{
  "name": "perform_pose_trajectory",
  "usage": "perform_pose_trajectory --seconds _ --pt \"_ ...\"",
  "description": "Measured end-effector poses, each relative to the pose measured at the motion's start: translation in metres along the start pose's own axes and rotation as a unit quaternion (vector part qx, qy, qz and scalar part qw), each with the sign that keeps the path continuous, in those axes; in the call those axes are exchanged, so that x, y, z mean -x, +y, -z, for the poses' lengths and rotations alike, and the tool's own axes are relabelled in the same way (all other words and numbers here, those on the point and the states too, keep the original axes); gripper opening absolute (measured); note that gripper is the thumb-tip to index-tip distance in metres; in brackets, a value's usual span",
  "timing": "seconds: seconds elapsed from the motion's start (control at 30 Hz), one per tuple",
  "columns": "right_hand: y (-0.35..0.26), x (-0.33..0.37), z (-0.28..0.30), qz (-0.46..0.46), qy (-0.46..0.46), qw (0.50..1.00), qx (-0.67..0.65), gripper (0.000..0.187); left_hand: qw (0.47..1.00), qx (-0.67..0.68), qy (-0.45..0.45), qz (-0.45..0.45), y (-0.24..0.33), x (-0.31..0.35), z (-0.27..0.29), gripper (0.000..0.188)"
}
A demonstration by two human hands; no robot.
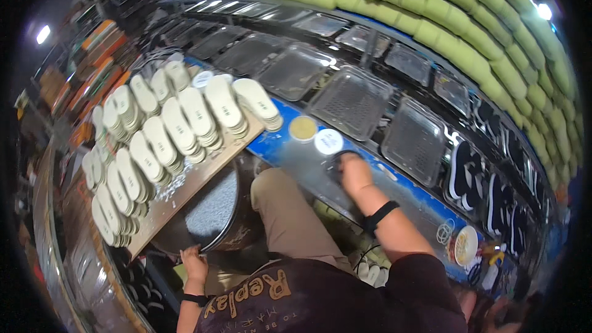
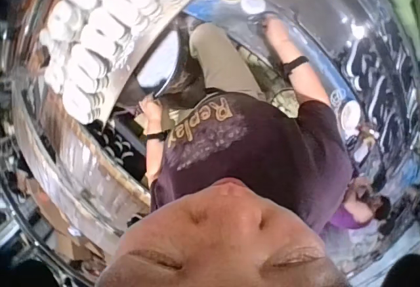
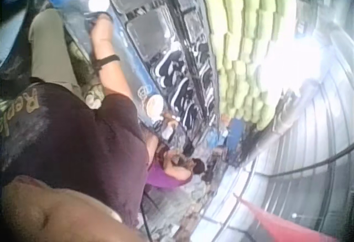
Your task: Manually assembling shoe components by attaching insoles and lining up uppers at a manufacturing station.
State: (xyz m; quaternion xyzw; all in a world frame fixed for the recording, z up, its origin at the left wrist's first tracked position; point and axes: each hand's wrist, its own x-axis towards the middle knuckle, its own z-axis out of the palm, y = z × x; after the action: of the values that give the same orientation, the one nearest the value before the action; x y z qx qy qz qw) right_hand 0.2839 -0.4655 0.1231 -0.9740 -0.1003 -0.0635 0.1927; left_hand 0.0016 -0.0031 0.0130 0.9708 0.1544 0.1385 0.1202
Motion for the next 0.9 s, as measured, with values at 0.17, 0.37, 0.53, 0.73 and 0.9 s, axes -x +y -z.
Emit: perform_pose_trajectory --seconds 0.17,0.37,0.53,0.73,0.9 --pt "0.181 0.028 0.07 -0.232 0.087 0.949 0.194 0.02 0.998 -0.058 0.008 -0.019 -0.009 0.006 -0.027 0.024" --pt "0.356 0.128 0.155 -0.487 0.096 0.837 0.232 0.031 0.998 -0.067 -0.001 -0.01 -0.003 0.002 -0.031 0.025" --pt "0.344 0.16 0.161 -0.442 0.073 0.871 0.203 0.037 0.996 -0.091 -0.008 0.014 -0.006 0.007 -0.026 0.024" --pt "0.285 0.075 0.152 -0.32 0.176 0.904 0.22 0.042 0.997 -0.074 -0.019 0.003 -0.01 0.006 -0.028 0.028" --pt "0.13 0.036 0.078 -0.023 0.188 0.982 0.006 0.023 0.994 -0.069 -0.069 0.045 0.011 0.0 -0.01 0.041"
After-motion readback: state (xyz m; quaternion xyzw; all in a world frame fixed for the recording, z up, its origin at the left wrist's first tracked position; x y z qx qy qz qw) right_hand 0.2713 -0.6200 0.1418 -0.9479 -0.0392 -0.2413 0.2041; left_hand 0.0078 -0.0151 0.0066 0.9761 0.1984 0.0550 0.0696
